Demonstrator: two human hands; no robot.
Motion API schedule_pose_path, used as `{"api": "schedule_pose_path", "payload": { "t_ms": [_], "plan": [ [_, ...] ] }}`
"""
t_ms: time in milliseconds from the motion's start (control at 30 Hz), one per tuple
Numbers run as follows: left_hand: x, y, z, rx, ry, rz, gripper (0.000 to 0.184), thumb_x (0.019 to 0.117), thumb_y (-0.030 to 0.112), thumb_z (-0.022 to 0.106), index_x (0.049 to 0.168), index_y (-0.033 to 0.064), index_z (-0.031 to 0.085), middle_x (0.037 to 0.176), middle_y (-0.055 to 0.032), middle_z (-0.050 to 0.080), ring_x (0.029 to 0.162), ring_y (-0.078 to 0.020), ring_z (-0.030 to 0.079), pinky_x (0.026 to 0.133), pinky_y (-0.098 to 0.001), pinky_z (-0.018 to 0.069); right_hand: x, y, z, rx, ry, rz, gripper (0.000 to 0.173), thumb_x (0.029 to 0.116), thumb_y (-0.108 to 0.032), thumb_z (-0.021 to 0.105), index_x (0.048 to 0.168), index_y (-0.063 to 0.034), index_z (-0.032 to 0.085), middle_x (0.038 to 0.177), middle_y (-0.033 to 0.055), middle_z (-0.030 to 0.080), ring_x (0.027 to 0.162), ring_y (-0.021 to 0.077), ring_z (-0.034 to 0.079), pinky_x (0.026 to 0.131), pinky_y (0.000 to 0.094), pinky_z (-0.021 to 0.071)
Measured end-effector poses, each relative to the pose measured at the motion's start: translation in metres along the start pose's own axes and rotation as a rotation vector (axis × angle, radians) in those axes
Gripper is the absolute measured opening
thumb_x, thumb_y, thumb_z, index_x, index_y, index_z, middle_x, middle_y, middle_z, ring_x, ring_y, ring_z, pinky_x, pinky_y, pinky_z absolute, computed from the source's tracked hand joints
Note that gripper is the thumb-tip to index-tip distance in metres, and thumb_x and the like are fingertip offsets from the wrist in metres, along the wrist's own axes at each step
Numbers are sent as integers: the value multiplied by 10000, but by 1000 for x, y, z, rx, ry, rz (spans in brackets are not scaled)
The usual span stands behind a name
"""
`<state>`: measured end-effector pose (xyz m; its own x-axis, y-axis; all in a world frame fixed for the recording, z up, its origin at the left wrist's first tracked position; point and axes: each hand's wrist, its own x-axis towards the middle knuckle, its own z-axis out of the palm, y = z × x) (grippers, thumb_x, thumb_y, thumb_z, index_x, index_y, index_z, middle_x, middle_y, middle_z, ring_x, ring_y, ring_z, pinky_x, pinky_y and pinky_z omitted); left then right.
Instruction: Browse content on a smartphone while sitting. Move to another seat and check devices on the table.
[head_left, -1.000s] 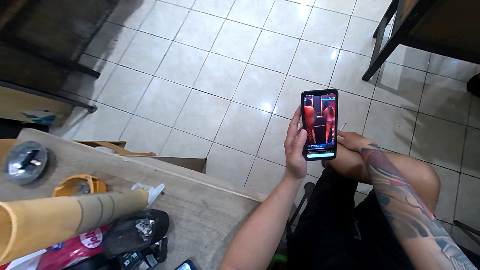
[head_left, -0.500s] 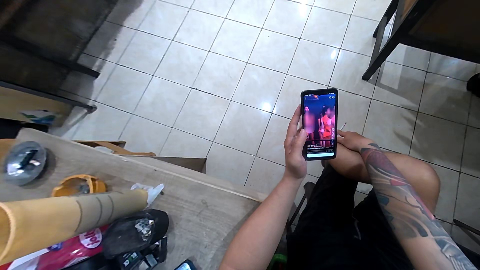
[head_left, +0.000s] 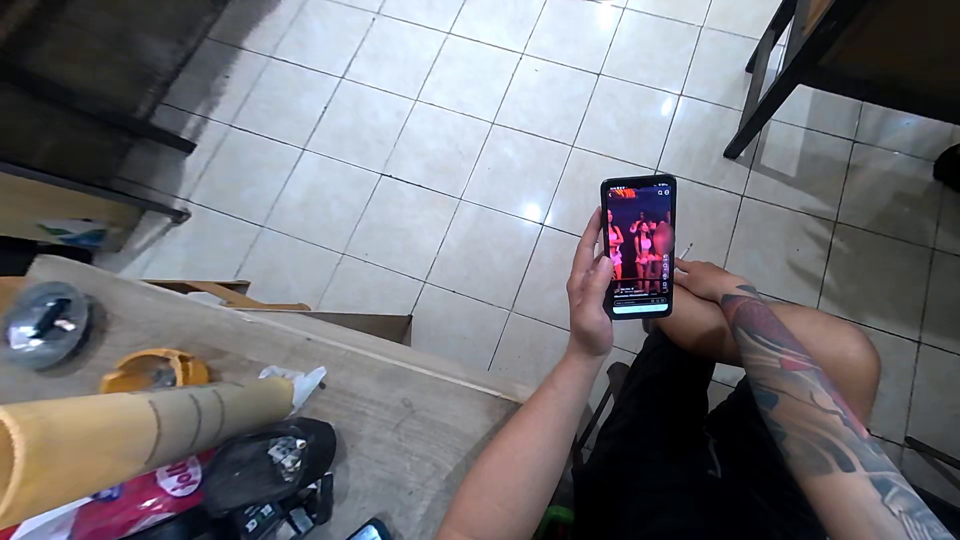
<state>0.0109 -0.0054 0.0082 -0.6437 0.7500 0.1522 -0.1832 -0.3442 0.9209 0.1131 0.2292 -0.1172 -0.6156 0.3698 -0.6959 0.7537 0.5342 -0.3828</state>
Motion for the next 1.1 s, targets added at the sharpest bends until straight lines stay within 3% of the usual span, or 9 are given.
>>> {"api": "schedule_pose_path", "payload": {
  "t_ms": [133,400,533,933,1100],
  "plan": [
    [0,0,0,7,-4,19,610,1049,361,293,1637,230,204,1496,-128,486,1177,-255,626,888,-460,586,-2,-4,-5,-24,-42,3,659,1076,-565,362,1627,-205,327,1431,231,588,1328,452,545,1093,680,387],
    [0,0,1,8,7,12,606,1054,389,301,1635,240,212,1457,-143,524,1132,-260,650,863,-456,593,-1,-2,-3,-13,-27,-6,658,1076,-561,371,1624,-198,335,1443,219,585,1339,445,540,1100,683,380],
    [0,1,1,-1,-11,20,612,1052,372,295,1639,226,198,1514,-134,467,1199,-267,613,908,-468,578,0,-1,-4,-26,-33,-9,655,1077,-556,376,1622,-196,337,1431,220,593,1332,438,550,1094,679,391],
    [0,1,1,3,2,10,606,1049,364,287,1636,238,207,1465,-135,517,1143,-254,643,870,-456,590,-4,-5,-6,-10,-32,10,654,1076,-548,394,1629,-207,321,1437,222,588,1331,444,546,1092,679,389],
    [0,1,1,5,-2,16,610,1049,369,285,1638,236,203,1506,-128,480,1188,-259,620,894,-465,582,-4,-5,-6,-18,-29,3,663,1076,-548,392,1628,-187,321,1439,230,583,1330,445,547,1095,670,391]
  ]
}}
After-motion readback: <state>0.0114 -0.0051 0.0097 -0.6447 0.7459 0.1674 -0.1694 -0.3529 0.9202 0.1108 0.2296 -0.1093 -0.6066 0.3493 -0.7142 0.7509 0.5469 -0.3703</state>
